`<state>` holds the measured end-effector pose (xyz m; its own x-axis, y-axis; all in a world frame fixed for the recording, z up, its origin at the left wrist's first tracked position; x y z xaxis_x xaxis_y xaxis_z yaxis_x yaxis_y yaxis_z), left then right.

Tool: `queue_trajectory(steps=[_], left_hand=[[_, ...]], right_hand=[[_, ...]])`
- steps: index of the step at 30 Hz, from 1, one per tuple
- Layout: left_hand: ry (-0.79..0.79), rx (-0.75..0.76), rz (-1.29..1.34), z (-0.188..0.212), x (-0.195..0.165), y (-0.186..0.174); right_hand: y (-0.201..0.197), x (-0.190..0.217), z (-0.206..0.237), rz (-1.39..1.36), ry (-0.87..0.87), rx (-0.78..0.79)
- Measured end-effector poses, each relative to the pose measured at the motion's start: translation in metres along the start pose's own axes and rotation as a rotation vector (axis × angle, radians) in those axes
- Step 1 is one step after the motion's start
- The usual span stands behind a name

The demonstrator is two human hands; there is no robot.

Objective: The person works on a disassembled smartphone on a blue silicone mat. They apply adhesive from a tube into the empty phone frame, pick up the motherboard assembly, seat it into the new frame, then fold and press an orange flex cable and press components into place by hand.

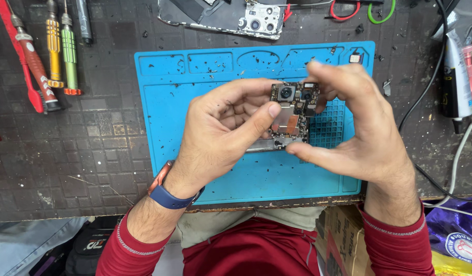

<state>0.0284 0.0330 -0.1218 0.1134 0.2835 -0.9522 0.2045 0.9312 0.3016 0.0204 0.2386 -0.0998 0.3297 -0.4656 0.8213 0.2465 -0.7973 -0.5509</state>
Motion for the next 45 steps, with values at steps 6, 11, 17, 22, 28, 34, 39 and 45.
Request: queue_trajectory(steps=[6, 11, 17, 22, 28, 34, 39, 45], left_hand=[[0.146, -0.098, -0.003, 0.001, -0.009, -0.011], [0.201, -0.099, -0.047, 0.001, -0.01, -0.016], [0.089, -0.03, 0.001, 0.004, 0.001, -0.004], [-0.019, -0.026, 0.014, 0.003, 0.008, 0.006], [-0.051, -0.029, -0.015, 0.003, 0.01, 0.007], [-0.051, 0.007, -0.008, 0.005, 0.014, 0.004], [-0.058, 0.061, 0.044, 0.004, 0.016, 0.003], [-0.118, 0.058, 0.052, 0.002, 0.015, 0.005]], right_hand=[[-0.032, -0.038, 0.031, -0.384, 0.217, -0.199], [-0.039, -0.05, 0.041, -0.388, 0.177, -0.26], [-0.011, -0.009, 0.013, -0.036, -0.065, -0.112], [0.003, 0.02, 0.0, 0.138, -0.082, -0.066], [0.006, 0.018, -0.002, 0.156, -0.051, -0.021], [0.007, 0.015, 0.001, 0.181, -0.049, -0.034], [0.007, 0.014, 0.002, 0.178, -0.032, -0.037], [0.006, 0.013, 0.003, 0.184, -0.039, -0.046]])
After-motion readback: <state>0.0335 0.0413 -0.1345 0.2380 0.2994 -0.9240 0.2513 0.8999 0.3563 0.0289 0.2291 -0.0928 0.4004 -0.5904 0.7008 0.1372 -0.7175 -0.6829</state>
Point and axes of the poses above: each hand's wrist, its own z-axis away from the middle knuckle, its own y-axis out of the palm, x = y × z, the point moved 4 cm from there along -z, towards the middle knuckle, and after that the axes turned 9 degrees about y, right-handed, at the moved point
